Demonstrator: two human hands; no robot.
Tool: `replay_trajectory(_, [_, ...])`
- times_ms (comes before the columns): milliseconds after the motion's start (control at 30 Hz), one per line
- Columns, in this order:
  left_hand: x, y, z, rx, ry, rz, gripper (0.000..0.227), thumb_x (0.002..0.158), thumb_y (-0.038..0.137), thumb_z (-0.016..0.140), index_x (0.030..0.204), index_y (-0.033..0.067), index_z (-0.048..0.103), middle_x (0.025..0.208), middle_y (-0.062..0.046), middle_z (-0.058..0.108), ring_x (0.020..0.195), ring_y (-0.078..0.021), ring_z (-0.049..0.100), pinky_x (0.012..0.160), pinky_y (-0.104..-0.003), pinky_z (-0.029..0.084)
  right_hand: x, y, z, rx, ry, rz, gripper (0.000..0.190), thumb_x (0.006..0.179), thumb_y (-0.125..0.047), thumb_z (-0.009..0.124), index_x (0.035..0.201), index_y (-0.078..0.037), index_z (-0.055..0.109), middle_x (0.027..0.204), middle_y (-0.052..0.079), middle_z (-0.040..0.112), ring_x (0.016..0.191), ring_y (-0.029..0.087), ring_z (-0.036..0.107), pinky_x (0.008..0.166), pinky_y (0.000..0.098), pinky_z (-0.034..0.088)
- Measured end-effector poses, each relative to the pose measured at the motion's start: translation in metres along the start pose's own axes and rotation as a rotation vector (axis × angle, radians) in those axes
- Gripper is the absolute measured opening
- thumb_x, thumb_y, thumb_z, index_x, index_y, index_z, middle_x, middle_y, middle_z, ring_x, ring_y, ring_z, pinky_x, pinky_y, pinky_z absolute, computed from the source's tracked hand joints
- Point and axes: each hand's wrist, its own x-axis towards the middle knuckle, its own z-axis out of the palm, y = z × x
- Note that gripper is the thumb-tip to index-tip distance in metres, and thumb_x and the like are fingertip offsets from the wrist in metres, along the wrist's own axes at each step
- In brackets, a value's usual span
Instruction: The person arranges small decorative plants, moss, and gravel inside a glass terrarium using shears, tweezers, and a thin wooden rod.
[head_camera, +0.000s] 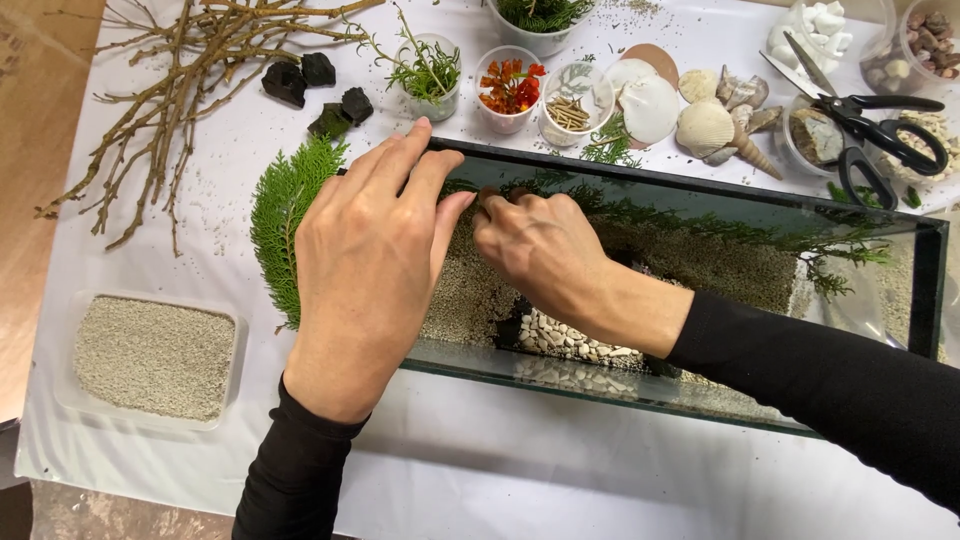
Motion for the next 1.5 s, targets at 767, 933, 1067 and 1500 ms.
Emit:
replay_trajectory(767, [0.0,0.0,0.002,0.014,0.012,0.001,0.027,0.098,0.029,0.08,0.12,0.0146,0.073,0.135,-0.009,0.071,0.117,-0.021,0.069,0.087,-0.034,0.055,-0.001,0.003,0.018,0.011,0.214,-0.066,0.019,0.102,-0.012,0.061,0.12,-0.008,0.065,0.119,0.015,0.07,0.066,0.021,0.068,0.043,0.0364,0.058])
replay_trajectory(933, [0.0,0.001,0.002,0.008,0.006,0.0,0.027,0.098,0.029,0.079,0.12,0.0142,0.073,0.135,-0.009,0.071,0.117,-0.0218,0.068,0.087,-0.035,0.055,-0.001,0.004,0.02,0.01,0.251,-0.077,0.016,0.102,-0.012,0.063,0.117,-0.008,0.065,0.116,0.015,0.07,0.064,0.021,0.068,0.043,0.0365,0.058])
replay_trajectory(1067, [0.001,0.001,0.001,0.006,0.01,0.003,0.027,0.098,0.029,0.079,0.119,0.0139,0.073,0.135,-0.009,0.071,0.117,-0.022,0.069,0.088,-0.035,0.055,0.0,0.003,0.011,0.05,0.218,-0.056,0.011,0.103,-0.013,0.062,0.111,-0.006,0.066,0.109,0.015,0.07,0.064,0.023,0.068,0.043,0.039,0.058])
replay_trajectory(1500, [0.001,0.001,0.001,0.007,0.008,0.005,0.026,0.099,0.028,0.079,0.12,0.0128,0.073,0.135,-0.011,0.071,0.117,-0.0225,0.069,0.088,-0.036,0.056,0.001,0.003,0.004,0.135,0.077,-0.016,0.015,0.106,-0.018,0.058,0.111,-0.005,0.066,0.112,0.016,0.069,0.067,0.025,0.069,0.045,0.0391,0.06])
